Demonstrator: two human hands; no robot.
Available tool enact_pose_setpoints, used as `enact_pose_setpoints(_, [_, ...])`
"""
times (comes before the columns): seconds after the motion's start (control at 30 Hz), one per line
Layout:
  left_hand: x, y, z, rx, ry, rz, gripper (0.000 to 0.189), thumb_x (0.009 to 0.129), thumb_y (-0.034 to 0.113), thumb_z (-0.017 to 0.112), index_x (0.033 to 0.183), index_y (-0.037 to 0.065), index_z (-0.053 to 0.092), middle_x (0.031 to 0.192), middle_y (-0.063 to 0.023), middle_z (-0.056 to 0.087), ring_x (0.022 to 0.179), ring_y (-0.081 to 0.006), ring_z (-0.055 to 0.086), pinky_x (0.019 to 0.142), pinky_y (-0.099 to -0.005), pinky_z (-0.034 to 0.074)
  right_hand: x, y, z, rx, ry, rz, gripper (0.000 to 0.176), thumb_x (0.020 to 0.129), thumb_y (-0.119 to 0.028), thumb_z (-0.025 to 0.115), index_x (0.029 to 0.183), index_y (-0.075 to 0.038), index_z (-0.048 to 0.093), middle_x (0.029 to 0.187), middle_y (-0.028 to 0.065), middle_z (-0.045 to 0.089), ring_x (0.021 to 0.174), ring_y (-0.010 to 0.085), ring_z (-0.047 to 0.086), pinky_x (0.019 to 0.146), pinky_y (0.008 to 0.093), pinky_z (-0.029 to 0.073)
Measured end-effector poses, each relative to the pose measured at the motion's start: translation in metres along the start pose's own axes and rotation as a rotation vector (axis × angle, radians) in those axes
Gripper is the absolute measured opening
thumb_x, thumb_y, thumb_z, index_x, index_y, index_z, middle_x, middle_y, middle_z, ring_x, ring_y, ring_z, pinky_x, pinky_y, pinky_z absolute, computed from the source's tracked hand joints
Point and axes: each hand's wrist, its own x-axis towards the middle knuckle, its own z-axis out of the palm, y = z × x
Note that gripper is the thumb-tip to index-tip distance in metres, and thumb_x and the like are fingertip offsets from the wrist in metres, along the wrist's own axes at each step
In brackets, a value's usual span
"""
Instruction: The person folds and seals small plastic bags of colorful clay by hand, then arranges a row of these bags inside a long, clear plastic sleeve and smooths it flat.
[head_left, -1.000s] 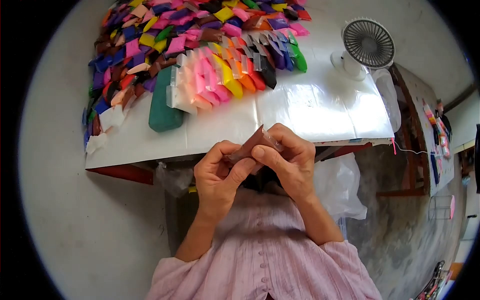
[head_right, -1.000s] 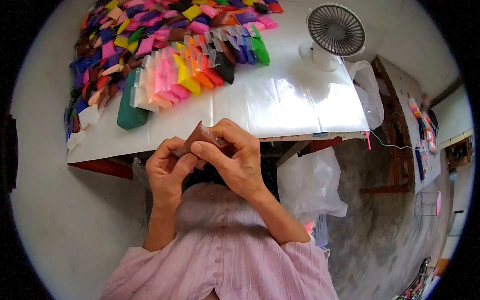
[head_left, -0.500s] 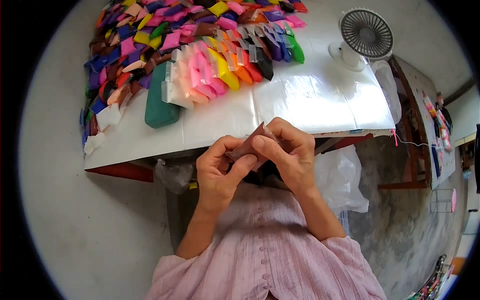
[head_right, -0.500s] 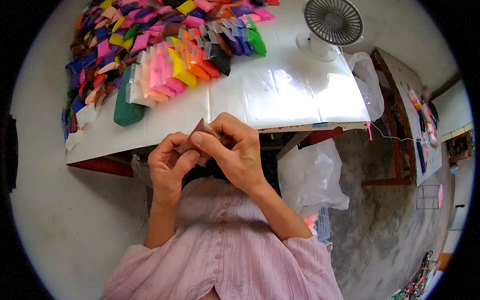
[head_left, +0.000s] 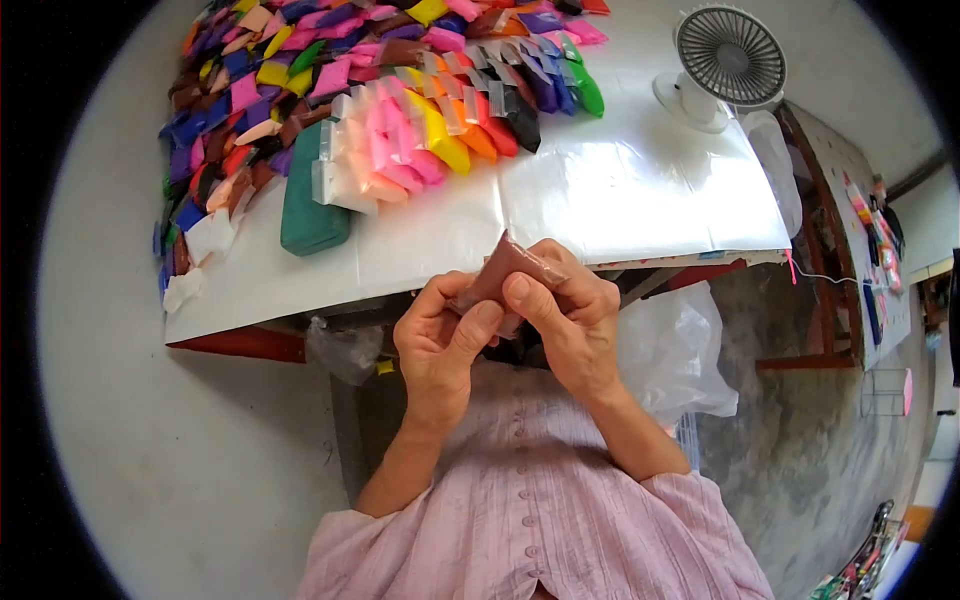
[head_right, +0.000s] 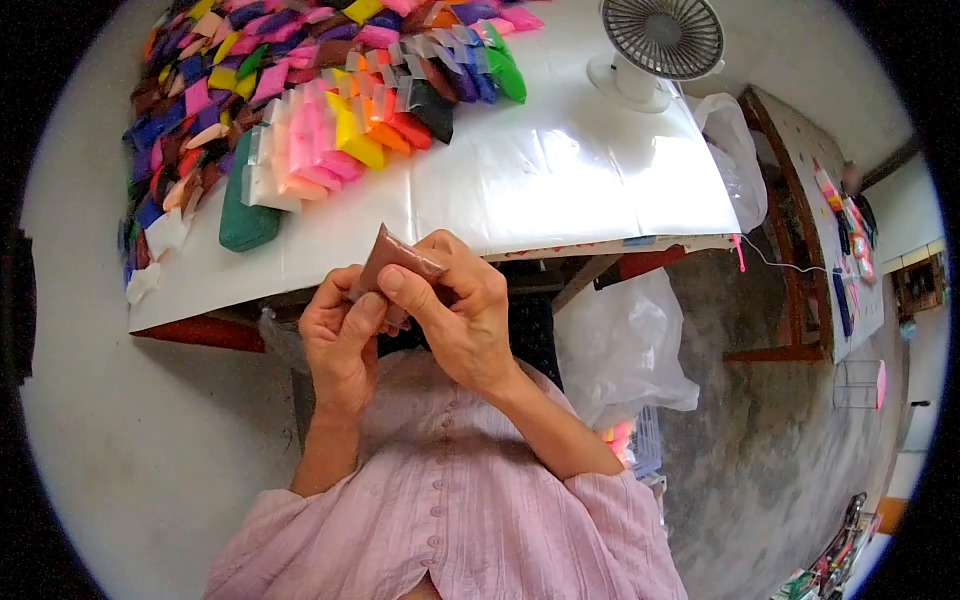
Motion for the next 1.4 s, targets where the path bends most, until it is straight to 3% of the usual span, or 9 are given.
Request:
enact_pose_setpoints(0.2, [-0.003,0.003,0.006,-0.021,-0.029,-0.034,0.028,0.088,0.014,0.07,0.11,-0.001,0.061,0.092,-0.0028,0.066,0.075,-0.0095,0.06,0.067,-0.0224,0.048,-0.003,-0.001,-0.002,-0.165,0.068,-0.144,0.012,0.089,-0.008,0.068,0.087,0.004,0.067,0.076,0.0047,0.057,0.063,0.0087,0.053,0.054,0.0235,0.041])
enact_pose_setpoints(0.6, [-0.003,0.003,0.006,0.053,-0.1,-0.035,0.021,0.087,0.013,0.07,0.103,0.001,0.062,0.087,-0.0027,0.065,0.071,-0.0079,0.056,0.063,-0.0221,0.044,0.006,-0.009,-0.005,-0.198,0.081,-0.06,0.015,0.084,-0.007,0.071,0.074,0.003,0.064,0.069,0.0043,0.055,0.058,0.0093,0.05,0.052,0.0248,0.038])
enact_pose_setpoints(0.7, [-0.004,0.006,0.007,0.07,-0.079,-0.022,0.02,0.088,0.013,0.069,0.102,0.001,0.062,0.083,-0.0028,0.065,0.068,-0.0072,0.056,0.062,-0.0212,0.044,0.005,-0.005,-0.008,-0.212,0.032,-0.045,0.011,0.085,-0.008,0.069,0.085,0.003,0.066,0.074,0.0074,0.057,0.056,0.0116,0.051,0.053,0.0261,0.041])
enact_pose_setpoints(0.83, [0.001,0.011,0.007,0.107,0.067,-0.062,0.015,0.089,0.013,0.067,0.097,0.002,0.061,0.077,-0.0017,0.063,0.063,-0.006,0.054,0.059,-0.0201,0.042,0.003,-0.01,-0.016,-0.615,0.125,-0.395,0.032,0.083,-0.003,0.064,0.115,0.001,0.062,0.099,0.0147,0.059,0.066,0.022,0.057,0.059,0.0316,0.049])
enact_pose_setpoints(0.93, [0.006,0.017,0.003,0.111,0.13,-0.056,0.012,0.09,0.014,0.066,0.09,0.004,0.06,0.075,0.0002,0.062,0.059,-0.0049,0.052,0.056,-0.0192,0.041,0.0,-0.011,-0.027,-0.977,0.015,-0.659,0.054,0.067,0.002,0.062,0.12,-0.005,0.063,0.113,0.0133,0.058,0.083,0.0253,0.059,0.068,0.0325,0.052])
enact_pose_setpoints(1.07, [0.006,0.011,0.006,0.145,0.025,-0.108,0.009,0.092,0.012,0.063,0.09,0.004,0.06,0.076,0.0006,0.062,0.061,-0.0036,0.051,0.055,-0.0196,0.039,0.002,0.006,-0.024,-1.175,0.0,-0.87,0.051,0.066,-0.005,0.069,0.117,-0.004,0.064,0.11,0.0108,0.058,0.081,0.0237,0.059,0.071,0.0328,0.051])
enact_pose_setpoints(1.17, [0.006,0.019,0.01,0.173,-0.014,-0.109,0.017,0.096,0.017,0.061,0.088,0.002,0.06,0.074,0.0043,0.055,0.063,-0.0013,0.042,0.057,-0.0187,0.035,0.001,0.003,-0.025,-1.176,0.003,-0.791,0.052,0.064,-0.002,0.07,0.115,-0.003,0.064,0.104,0.0103,0.059,0.079,0.0235,0.06,0.067,0.0323,0.051])
enact_pose_setpoints(1.3, [0.013,0.021,0.002,0.289,0.007,0.043,0.017,0.097,0.015,0.058,0.101,-0.001,0.062,0.086,-0.0009,0.056,0.07,-0.0052,0.043,0.062,-0.0208,0.037,-0.002,-0.004,-0.022,-0.64,0.028,-0.409,0.033,0.076,0.005,0.067,0.109,0.0,0.064,0.093,0.0121,0.061,0.079,0.0249,0.061,0.071,0.0292,0.049])
enact_pose_setpoints(1.4, [0.015,0.017,0.006,0.425,-0.086,-0.007,0.021,0.093,0.012,0.061,0.111,0.001,0.063,0.096,-0.0014,0.055,0.074,-0.0062,0.045,0.068,-0.0203,0.04,-0.005,0.002,-0.026,-0.26,0.022,-0.087,0.023,0.082,-0.004,0.071,0.102,0.002,0.062,0.087,0.0074,0.061,0.077,0.0139,0.059,0.069,0.0257,0.048])
